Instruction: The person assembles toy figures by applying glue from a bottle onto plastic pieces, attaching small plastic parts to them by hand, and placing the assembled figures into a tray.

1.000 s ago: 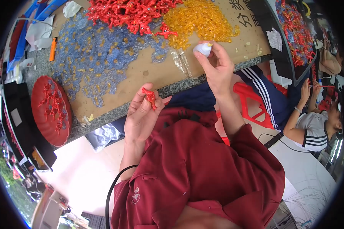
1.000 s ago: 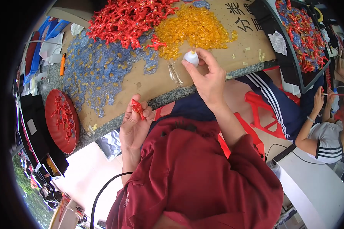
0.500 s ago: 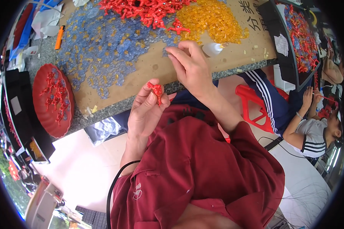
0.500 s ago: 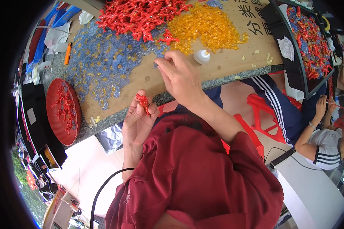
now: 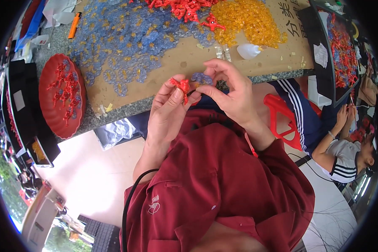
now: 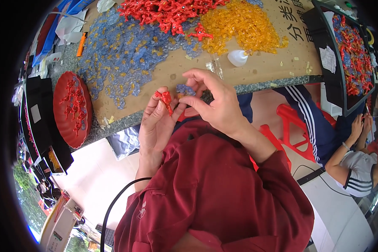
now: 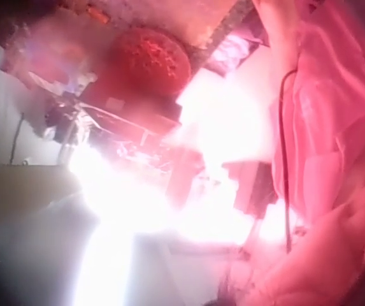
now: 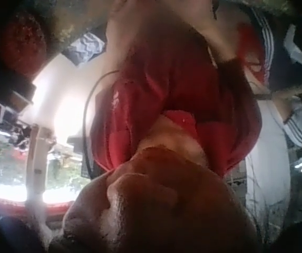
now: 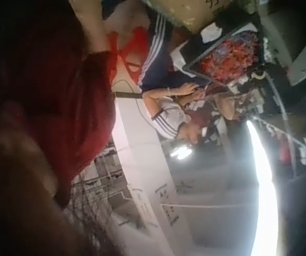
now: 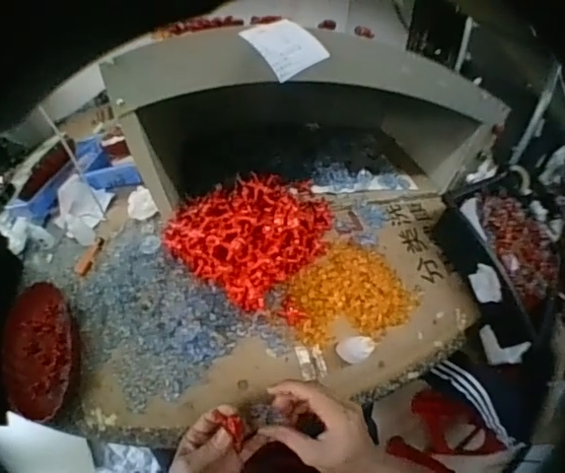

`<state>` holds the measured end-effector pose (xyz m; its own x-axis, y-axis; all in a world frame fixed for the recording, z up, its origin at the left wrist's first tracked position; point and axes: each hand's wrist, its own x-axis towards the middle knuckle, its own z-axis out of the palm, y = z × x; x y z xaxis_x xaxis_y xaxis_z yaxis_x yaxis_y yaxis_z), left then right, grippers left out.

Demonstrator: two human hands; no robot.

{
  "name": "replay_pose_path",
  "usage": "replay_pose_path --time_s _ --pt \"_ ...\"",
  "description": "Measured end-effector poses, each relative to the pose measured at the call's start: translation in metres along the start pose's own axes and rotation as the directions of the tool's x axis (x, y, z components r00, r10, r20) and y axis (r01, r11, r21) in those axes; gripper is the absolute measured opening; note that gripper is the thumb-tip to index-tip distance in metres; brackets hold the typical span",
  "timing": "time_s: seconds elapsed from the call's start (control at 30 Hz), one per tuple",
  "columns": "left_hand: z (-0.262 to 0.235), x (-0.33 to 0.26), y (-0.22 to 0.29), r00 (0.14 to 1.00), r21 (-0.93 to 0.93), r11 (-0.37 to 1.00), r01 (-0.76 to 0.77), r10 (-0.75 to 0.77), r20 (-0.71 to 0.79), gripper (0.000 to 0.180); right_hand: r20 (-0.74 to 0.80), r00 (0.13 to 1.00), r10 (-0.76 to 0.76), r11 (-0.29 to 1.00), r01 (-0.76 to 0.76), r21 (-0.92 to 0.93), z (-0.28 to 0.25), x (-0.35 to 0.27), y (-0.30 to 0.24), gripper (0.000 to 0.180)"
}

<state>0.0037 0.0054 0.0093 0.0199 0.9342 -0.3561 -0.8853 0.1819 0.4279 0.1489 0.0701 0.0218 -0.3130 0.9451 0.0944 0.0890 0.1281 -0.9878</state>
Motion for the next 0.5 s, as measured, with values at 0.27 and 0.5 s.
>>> replay_pose_path --time_s 0.27,0.5 --pt "-0.005 0.000 -0.003 0.995 0.183 0.982 -0.047 0.031 0.093 0.020 0.042 0.996 -0.075 0.995 0.077 -0.057 -0.006 -0.003 -0.001 0.029" --pt "-0.003 0.002 -0.002 0.989 0.158 0.983 -0.089 0.068 0.134 0.019 0.191 0.964 0.187 0.816 -0.261 0.515 -0.011 -0.006 -0.006 0.018"
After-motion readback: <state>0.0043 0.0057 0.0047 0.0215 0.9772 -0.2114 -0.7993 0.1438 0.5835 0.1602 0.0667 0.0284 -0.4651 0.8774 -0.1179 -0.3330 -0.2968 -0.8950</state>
